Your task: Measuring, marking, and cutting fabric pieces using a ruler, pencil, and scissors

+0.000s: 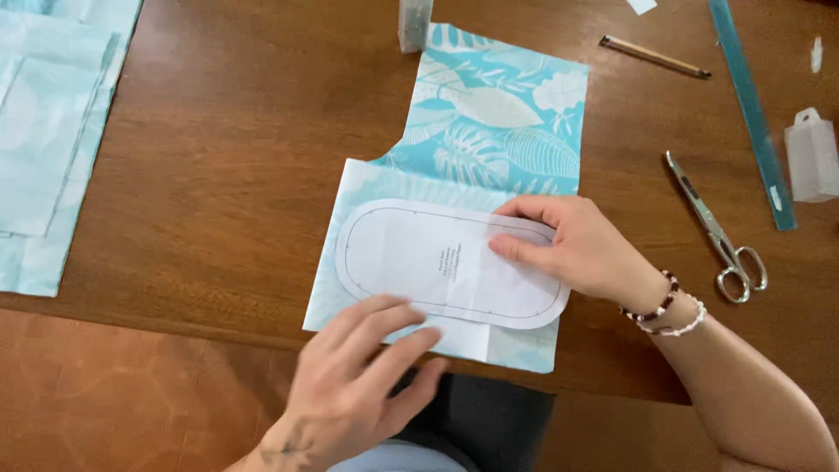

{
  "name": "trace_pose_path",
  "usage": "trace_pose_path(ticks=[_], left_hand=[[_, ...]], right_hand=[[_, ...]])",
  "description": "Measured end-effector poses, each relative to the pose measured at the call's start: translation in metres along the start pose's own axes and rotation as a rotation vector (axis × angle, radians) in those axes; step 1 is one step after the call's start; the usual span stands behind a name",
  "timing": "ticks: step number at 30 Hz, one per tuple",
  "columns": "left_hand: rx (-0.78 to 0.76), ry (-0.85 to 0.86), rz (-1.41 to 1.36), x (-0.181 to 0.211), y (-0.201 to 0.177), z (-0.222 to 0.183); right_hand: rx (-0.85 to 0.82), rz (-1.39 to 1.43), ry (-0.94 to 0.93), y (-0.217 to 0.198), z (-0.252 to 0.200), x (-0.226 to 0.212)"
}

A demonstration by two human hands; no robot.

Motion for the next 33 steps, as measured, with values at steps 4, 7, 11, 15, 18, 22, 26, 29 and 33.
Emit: trace_pose_path(ticks=[4,7,11,15,18,22,26,29,33], left_hand=[[-0.164,-0.015,0.002,0.0,0.035,0.002],[-0.284,-0.082,0.08,-0.011,0.058,-0.002],[-0.367,-0.078,0.239,-0.021,0.074,-0.007],[-0.377,-0.104,0.257,-0.022,0.074,-0.009],[-0.379,-0.118,0.282,-0.023,0.072,-0.01],[-0.376,-0.139,0.249,-0.023,0.073,-0.01],[-0.379,-0.164,0.254,-0.023,0.072,-0.008],[-0.382,-0.166,0.248,-0.024,0.072,-0.007],[-0.374,-0.169,0.245,-0.025,0.074,-0.008]], right_hand=[[0.026,0.006,0.037,0.005,0.001,0.004],[0.08,-0.024,-0.017,0.007,0.001,0.005],[0.141,-0.033,-0.097,0.007,-0.004,0.0],[0.132,-0.06,-0.093,0.008,-0.007,-0.003],[0.137,-0.075,-0.037,0.008,-0.007,0.0],[0.196,-0.144,-0.135,0.004,-0.01,-0.002],[0.264,-0.219,-0.326,-0.008,-0.018,-0.01],[0.253,-0.259,-0.4,-0.017,-0.028,-0.016],[0.154,-0.318,-0.523,0.002,-0.039,-0.023]])
Point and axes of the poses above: each hand's wrist, its own z-axis towards the middle knuckle, its own y-axis out of the palm, x = y × z, the point moved 8 cm from there along z, towards the middle knuckle, and after that the axes turned 12 degrees about y, right-handed, at the moved point
